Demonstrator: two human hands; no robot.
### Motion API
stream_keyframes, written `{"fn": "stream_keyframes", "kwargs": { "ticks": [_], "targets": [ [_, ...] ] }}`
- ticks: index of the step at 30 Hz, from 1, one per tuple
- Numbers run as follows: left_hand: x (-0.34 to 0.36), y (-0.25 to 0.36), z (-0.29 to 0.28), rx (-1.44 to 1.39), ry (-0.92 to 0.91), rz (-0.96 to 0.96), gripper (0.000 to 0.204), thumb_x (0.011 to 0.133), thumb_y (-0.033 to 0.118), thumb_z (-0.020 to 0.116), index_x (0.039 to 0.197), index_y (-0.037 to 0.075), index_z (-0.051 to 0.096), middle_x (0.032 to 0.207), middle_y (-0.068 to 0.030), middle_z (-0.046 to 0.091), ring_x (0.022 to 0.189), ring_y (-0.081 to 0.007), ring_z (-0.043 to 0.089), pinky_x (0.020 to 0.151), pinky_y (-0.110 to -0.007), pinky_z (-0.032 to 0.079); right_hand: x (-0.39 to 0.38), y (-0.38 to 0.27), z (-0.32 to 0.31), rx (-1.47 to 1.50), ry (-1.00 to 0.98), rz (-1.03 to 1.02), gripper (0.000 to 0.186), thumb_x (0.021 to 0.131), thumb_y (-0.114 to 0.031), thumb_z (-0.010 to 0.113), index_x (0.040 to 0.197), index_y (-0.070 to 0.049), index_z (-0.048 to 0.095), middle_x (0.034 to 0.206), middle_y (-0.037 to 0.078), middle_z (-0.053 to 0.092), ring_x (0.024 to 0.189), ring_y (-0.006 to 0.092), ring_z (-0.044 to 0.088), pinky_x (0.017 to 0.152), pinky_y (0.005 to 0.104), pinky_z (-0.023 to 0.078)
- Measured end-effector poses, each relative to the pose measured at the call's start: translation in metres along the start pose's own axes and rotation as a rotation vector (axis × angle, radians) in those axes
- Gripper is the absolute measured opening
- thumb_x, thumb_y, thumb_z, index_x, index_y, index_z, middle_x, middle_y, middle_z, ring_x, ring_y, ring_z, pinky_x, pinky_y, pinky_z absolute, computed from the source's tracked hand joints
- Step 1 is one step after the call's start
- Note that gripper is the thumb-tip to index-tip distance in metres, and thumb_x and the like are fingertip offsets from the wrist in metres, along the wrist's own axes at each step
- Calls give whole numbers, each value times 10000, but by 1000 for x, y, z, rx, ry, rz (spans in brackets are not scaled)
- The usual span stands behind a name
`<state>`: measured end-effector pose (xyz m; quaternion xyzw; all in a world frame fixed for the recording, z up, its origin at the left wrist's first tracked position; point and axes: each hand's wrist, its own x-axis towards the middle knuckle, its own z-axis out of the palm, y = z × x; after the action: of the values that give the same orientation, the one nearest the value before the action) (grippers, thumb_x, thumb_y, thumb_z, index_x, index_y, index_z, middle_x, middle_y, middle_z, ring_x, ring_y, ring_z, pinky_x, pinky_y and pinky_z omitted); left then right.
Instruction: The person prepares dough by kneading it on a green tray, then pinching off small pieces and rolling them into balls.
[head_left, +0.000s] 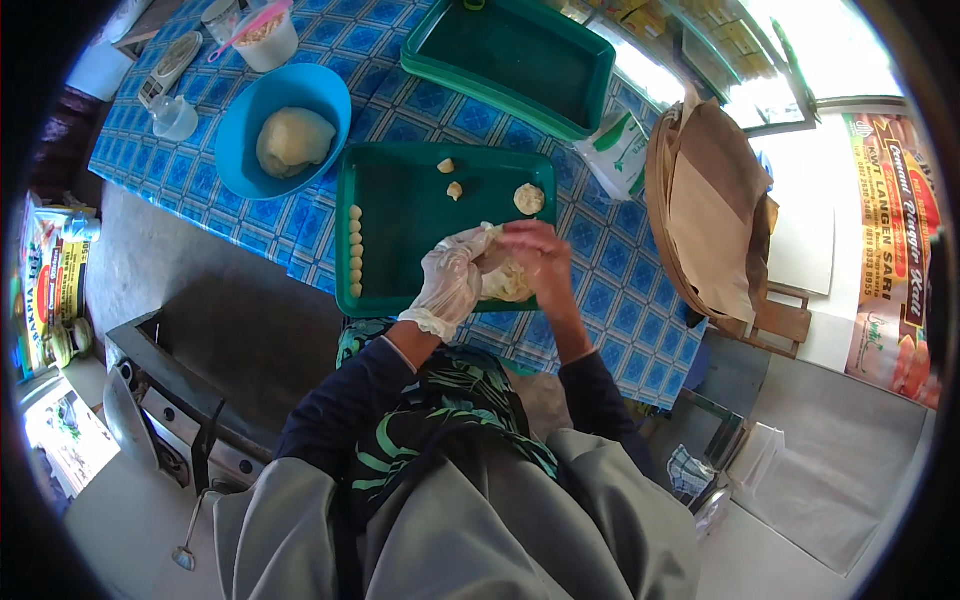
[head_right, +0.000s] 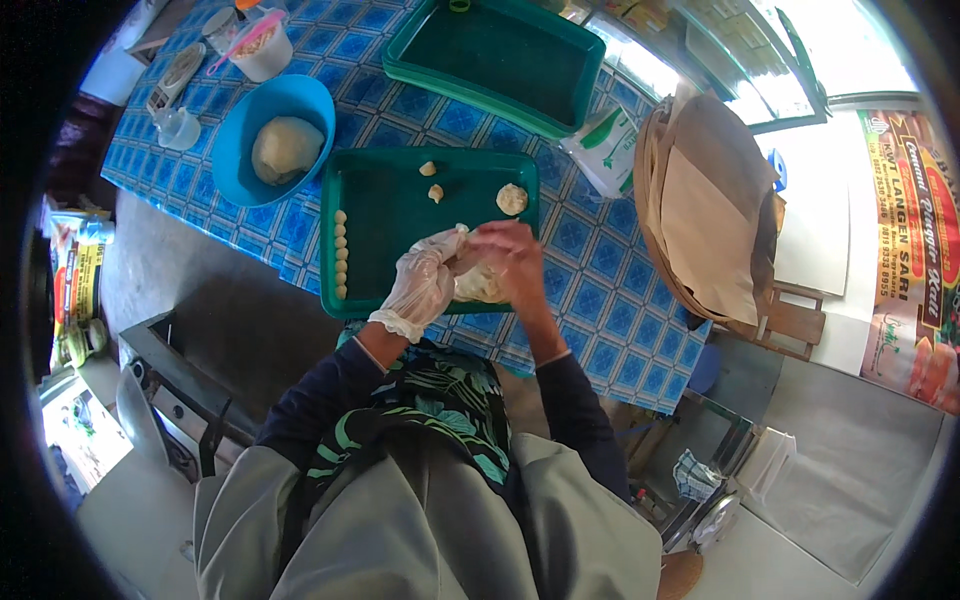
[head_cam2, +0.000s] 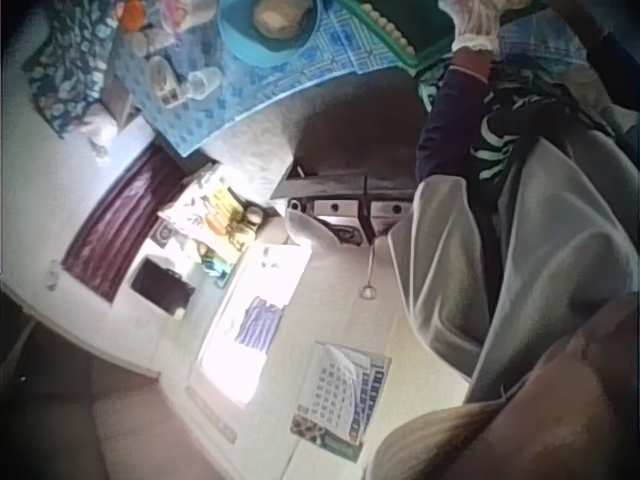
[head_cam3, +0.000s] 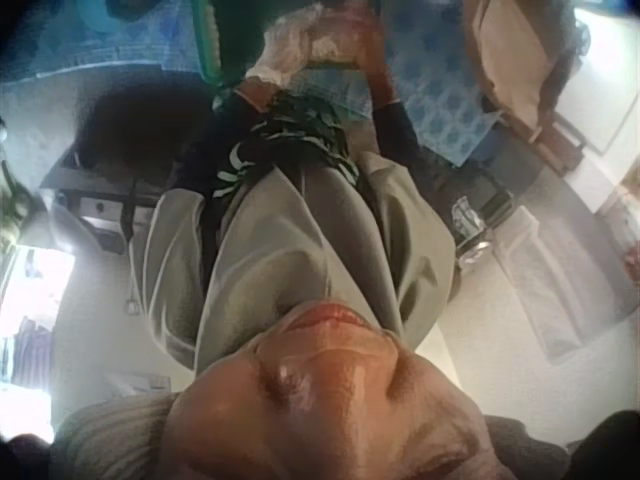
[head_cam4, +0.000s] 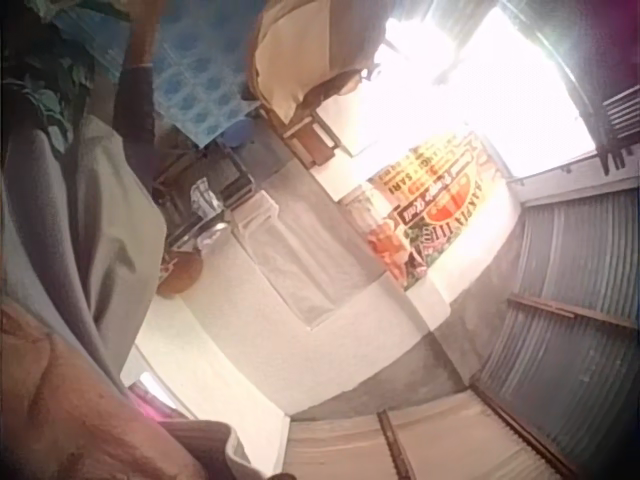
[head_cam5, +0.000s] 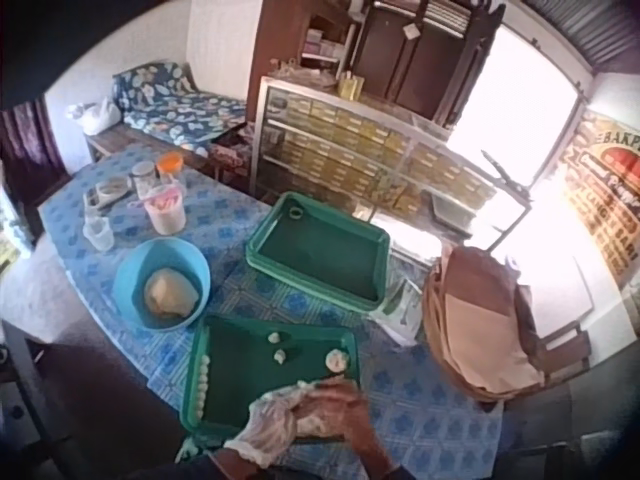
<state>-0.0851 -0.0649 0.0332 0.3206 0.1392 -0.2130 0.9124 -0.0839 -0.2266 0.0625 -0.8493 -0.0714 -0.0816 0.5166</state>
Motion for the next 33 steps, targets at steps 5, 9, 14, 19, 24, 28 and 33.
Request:
{"fn": "stream_keyframes", "kwargs": {
  "ticks": [5, 9, 14, 19, 24, 28, 33],
  "targets": [
    [-12, 39, 15, -163, 73, -63, 310, 968, 4, 546, 1265, -75, 507, 1169, -211, 605, 1066, -261, 644, 949, -346, 542, 54, 54, -15, -593, 94, 89, 95, 733, -8, 664, 812, -14, 717, 865, 213, 671, 859, 361, 661, 686, 423, 533],
    [-10, 49, -3, -200, -2, -89, 268, 945, -26, 556, 1210, -65, 573, 1178, -200, 610, 1105, -294, 628, 975, -381, 528, 74, 63, -9, -965, -290, -95, 34, 735, -15, 647, 759, -30, 665, 848, 214, 637, 845, 389, 645, 689, 466, 522],
    [-16, 58, -11, -148, 5, -9, 205, 951, -13, 553, 1146, -57, 602, 1171, -167, 630, 1105, -265, 628, 973, -354, 519, 67, 82, -3, -824, -130, -446, 64, 718, -64, 658, 763, -37, 621, 838, 208, 611, 837, 393, 631, 680, 494, 510],
    [-12, 63, -11, -63, 77, 4, 210, 967, 33, 564, 1163, -41, 579, 1155, -135, 652, 1055, -223, 645, 923, -307, 530, 81, 87, -12, -806, -231, -149, 74, 770, -59, 635, 809, -9, 673, 817, 185, 645, 757, 377, 636, 670, 477, 508],
    [-15, 66, -23, 1, 127, -82, 244, 967, 79, 602, 1181, -36, 583, 1085, -101, 673, 970, -156, 650, 867, -263, 529, 66, -18, 9, 449, -228, 710, 86, 795, -48, 677, 848, 14, 706, 684, 91, 657, 592, 221, 623, 560, 347, 509],
    [-9, 54, -24, 11, 104, -53, 237, 963, 86, 614, 1156, -50, 604, 1115, -108, 666, 949, -151, 653, 837, -265, 537, 40, -35, 38, 704, -175, 770, 118, 826, -50, 703, 905, 38, 712, 733, 84, 680, 580, 138, 602, 525, 254, 481],
    [-10, 53, -19, 66, 58, -9, 265, 936, 82, 657, 1135, -90, 621, 1063, -137, 683, 887, -164, 673, 786, -273, 558, 27, -29, 43, 380, -123, 605, 102, 857, -18, 684, 945, 13, 727, 773, 73, 699, 648, 115, 631, 549, 249, 490]
  ]
}}
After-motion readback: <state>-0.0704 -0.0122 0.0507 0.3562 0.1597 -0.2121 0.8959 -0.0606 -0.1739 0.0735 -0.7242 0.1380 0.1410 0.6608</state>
